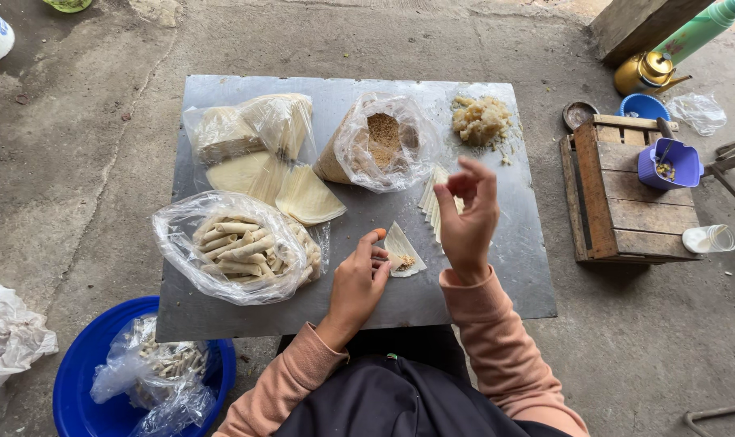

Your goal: The person folds triangular pastry sheets by hand, adds filling from a plastic bag using a small spoon, and wraps them into triangular shapes, placing each finished item into a plastic bag.

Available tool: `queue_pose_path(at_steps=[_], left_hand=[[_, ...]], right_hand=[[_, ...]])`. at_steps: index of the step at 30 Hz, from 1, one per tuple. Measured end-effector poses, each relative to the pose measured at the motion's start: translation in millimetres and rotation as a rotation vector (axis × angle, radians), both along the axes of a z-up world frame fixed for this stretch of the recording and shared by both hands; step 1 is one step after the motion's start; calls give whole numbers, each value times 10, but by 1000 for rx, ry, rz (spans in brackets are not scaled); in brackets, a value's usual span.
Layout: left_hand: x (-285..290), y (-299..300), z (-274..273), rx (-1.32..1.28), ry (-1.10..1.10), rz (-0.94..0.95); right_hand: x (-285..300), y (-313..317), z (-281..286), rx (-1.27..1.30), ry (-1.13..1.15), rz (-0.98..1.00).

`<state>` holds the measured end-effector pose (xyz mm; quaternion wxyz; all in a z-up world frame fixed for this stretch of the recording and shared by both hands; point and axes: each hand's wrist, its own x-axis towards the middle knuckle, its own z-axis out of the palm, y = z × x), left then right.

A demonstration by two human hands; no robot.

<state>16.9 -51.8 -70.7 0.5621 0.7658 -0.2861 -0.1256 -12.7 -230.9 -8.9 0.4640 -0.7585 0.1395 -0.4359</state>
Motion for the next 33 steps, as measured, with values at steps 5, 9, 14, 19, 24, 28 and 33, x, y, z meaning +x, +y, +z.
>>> queue_pose_path(at_steps=[5,9,14,19,24,28,33], left_hand=[[-2,-28,7,26,-30,-4],[-10,-50,12,58,-39,6],[-16,-55,33,98,-68,22],[-8,-58,69,131,-80,28],[9,-56,87,146,-106,23],[16,-57,84,150,-121,21],[21,-59,90,148,-100,20]], right_hand=[[-645,103,-247,-274,376,-102],[-863,302,-369,-276,568,-89],[-876,383,-482,-338,568,-85],[-781,477,-482,-143,507,-23],[-701,580,-468,-135,424,58],[-683,613,-493,-128,383,62],[-705,607,-500,-134,424,4]])
